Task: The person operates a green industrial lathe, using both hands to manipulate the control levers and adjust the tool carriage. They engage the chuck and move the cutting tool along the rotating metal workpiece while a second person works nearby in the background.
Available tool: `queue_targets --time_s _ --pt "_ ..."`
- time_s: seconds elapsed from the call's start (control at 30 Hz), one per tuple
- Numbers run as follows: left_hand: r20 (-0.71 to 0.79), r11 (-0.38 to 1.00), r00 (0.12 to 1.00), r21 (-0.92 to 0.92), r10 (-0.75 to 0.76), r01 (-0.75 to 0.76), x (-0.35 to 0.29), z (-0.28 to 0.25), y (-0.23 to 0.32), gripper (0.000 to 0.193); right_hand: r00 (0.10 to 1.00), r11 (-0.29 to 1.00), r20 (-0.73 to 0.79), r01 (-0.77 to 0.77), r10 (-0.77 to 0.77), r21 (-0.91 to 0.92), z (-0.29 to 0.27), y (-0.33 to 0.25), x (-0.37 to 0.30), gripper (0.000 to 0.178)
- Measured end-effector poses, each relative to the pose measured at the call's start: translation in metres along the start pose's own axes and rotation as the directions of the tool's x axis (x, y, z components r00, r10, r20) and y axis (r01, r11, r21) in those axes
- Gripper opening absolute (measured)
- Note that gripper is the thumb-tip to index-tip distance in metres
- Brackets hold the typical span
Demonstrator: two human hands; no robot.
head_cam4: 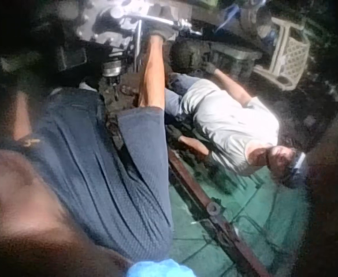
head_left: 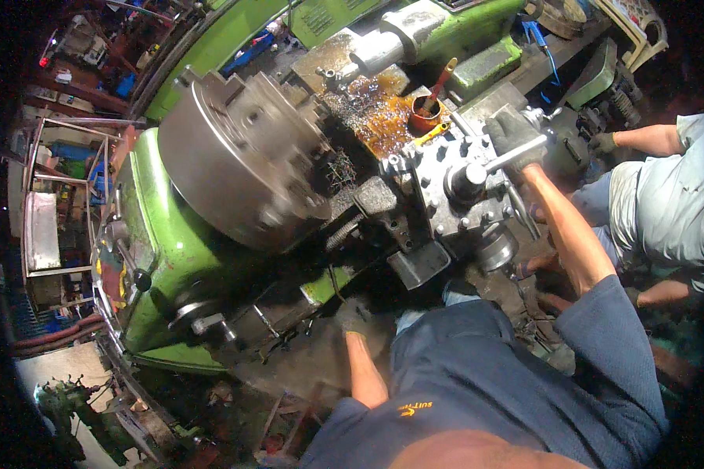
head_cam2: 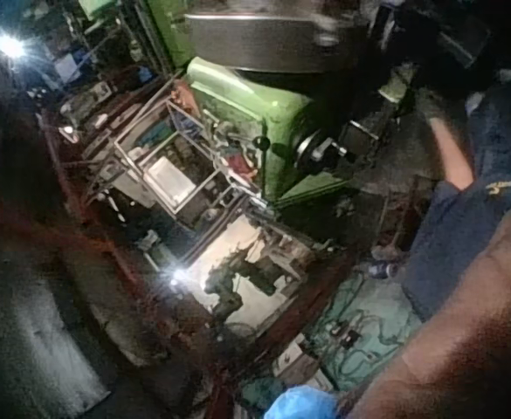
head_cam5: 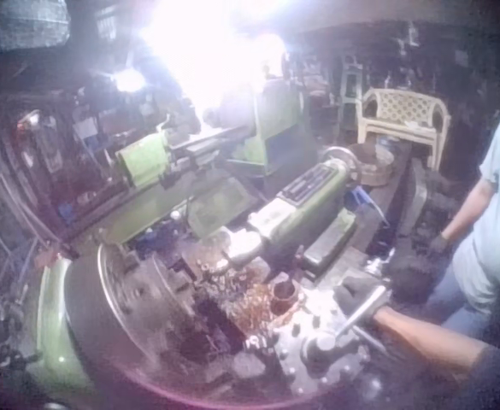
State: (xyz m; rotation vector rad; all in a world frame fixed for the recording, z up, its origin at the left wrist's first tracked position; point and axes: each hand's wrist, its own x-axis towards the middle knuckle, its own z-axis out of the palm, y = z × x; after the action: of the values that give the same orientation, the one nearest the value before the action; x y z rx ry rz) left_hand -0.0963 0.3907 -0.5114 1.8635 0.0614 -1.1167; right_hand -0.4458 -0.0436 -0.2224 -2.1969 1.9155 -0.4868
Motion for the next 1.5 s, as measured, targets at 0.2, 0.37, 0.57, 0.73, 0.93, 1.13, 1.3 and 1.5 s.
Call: queue_targets --time_s 0.2,0.37,0.57,0.73,0.93,1.13,1.3,1.5 --pt "0.125 0.944 0.962 -0.198 -0.242 0.263 0.024 0.007 -0.070 0.017 0.998 0.997 -0.020 0.066 -0.067 -0.032 0.001 0.002 -0.002 0.031" --pt "0.016 0.931 0.938 -0.116 -0.348 0.347 0.057 0.021 -0.088 0.015 0.987 0.990 -0.078 0.136 -0.139 -0.043 0.007 0.013 -0.002 0.030" --pt "0.083 0.929 0.936 -0.115 -0.343 0.351 0.083 0.017 -0.144 0.037 0.972 0.986 -0.171 0.164 -0.161 0.008 0.027 0.019 0.007 0.029" --pt "-0.104 0.605 0.993 0.787 -0.054 0.116 0.066 0.003 -0.113 0.045 0.990 0.985 -0.004 0.137 -0.138 -0.109 0.012 0.008 0.004 0.030" --pt "0.347 -0.242 0.935 0.916 0.072 -0.321 0.029 -0.002 -0.013 0.033 0.996 0.997 0.021 0.083 -0.082 -0.011 0.002 0.003 0.000 0.031" --pt "0.267 0.288 0.680 0.757 0.683 -0.586 -0.042 -0.020 0.099 0.024 0.938 0.926 -0.063 0.325 -0.342 -0.189 0.028 0.037 0.010 0.021" --pt "0.039 0.261 0.350 0.591 0.936 -0.763 -0.149 -0.010 0.296 0.025 0.969 0.926 0.100 0.246 -0.227 -0.288 -0.001 0.014 0.001 0.021" --pt "0.172 -0.256 -0.205 0.812 0.964 -0.524 -0.170 -0.026 0.453 0.023 0.984 0.984 -0.023 0.176 -0.177 -0.028 0.047 0.058 0.016 0.037"
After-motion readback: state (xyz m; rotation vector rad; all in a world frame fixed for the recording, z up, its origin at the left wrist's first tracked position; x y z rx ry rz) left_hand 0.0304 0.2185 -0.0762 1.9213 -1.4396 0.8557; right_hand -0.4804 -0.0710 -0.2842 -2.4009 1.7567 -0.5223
